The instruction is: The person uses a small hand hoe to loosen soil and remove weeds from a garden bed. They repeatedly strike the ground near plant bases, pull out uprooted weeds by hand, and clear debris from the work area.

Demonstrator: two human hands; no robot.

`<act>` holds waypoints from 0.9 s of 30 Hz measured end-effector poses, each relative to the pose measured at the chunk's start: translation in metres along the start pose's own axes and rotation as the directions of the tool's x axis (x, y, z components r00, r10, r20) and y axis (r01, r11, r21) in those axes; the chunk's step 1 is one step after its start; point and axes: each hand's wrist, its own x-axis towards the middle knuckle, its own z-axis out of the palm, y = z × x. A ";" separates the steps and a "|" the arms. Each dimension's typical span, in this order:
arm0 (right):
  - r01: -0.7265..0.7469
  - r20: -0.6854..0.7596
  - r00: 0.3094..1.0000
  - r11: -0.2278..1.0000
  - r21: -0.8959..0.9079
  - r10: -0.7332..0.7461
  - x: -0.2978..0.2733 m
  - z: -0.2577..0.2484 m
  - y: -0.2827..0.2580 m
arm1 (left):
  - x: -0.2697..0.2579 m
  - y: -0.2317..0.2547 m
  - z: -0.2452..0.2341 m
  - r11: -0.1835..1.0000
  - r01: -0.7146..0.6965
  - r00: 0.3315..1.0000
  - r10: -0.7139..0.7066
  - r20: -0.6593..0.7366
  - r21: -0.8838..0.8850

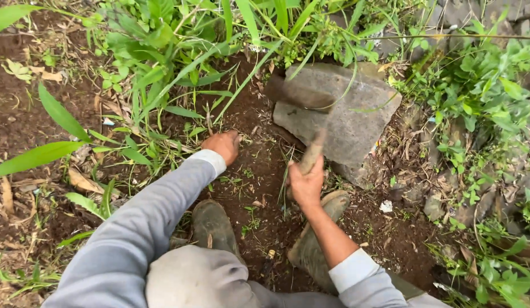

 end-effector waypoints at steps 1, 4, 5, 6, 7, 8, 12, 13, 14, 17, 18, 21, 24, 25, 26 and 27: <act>0.004 -0.001 1.000 1.000 0.004 -0.004 -0.004 -0.003 0.015 | 0.000 -0.001 0.001 1.000 -0.001 1.000 0.001 -0.005 0.003; -0.233 0.181 0.934 0.909 -0.345 0.308 -0.009 -0.013 0.037 | 0.003 -0.003 0.011 1.000 -0.003 1.000 0.004 -0.024 0.028; -0.240 0.178 0.929 0.895 -0.377 0.324 -0.006 -0.011 0.031 | 0.006 -0.009 0.014 1.000 -0.008 1.000 0.009 -0.029 0.014; -0.246 0.174 0.924 0.879 -0.408 0.340 -0.003 -0.010 0.026 | 0.010 -0.014 0.017 1.000 -0.014 0.999 0.014 -0.035 0.000; -0.257 0.167 0.923 0.877 -0.405 0.348 0.000 -0.009 0.025 | 0.012 -0.015 0.021 1.000 -0.018 1.000 0.018 -0.025 0.005; -0.273 0.090 0.946 0.913 -0.305 0.313 0.003 -0.008 0.026 | 0.015 -0.017 0.024 1.000 -0.015 0.999 0.015 -0.029 0.007; -0.228 0.071 0.968 0.959 -0.168 0.242 -0.001 -0.003 0.014 | 0.016 -0.020 0.025 1.000 -0.016 0.998 0.016 -0.054 -0.003; -0.226 0.064 0.969 0.960 -0.165 0.239 -0.002 -0.006 0.015 | 0.012 -0.019 0.024 1.000 -0.023 0.998 0.023 -0.056 0.000; -0.256 0.149 0.942 0.929 -0.267 0.302 -0.004 -0.009 0.017 | 0.007 -0.019 0.023 0.999 -0.033 0.997 0.033 -0.065 0.011; -0.221 0.203 0.928 0.899 -0.379 0.313 0.005 -0.017 0.017 | 0.000 -0.017 0.025 0.999 -0.039 0.997 0.039 -0.070 0.007; -0.177 0.180 0.948 0.906 -0.385 0.262 0.007 -0.018 0.017 | -0.003 -0.020 0.027 0.999 -0.034 0.998 0.034 -0.061 -0.003; -0.230 0.055 0.969 0.963 -0.141 0.240 0.008 -0.013 -0.005 | -0.007 -0.015 0.023 0.999 -0.047 0.997 0.048 -0.068 0.017; -0.165 0.266 0.930 0.936 -0.311 0.252 -0.008 -0.015 0.013 | -0.004 -0.020 0.026 0.999 -0.038 0.996 0.040 -0.077 0.028; -0.163 0.262 0.932 0.935 -0.314 0.250 -0.010 -0.016 0.013 | -0.001 -0.026 0.031 0.999 -0.044 0.996 0.045 -0.079 0.025; -0.251 0.275 0.901 0.919 -0.303 0.336 -0.011 -0.017 0.013 | 0.001 -0.032 0.035 0.998 -0.068 0.993 0.069 -0.094 0.015; -0.333 0.301 0.858 0.896 -0.293 0.417 -0.011 -0.015 0.013 | 0.001 -0.043 0.039 0.997 -0.080 0.990 0.080 -0.114 0.004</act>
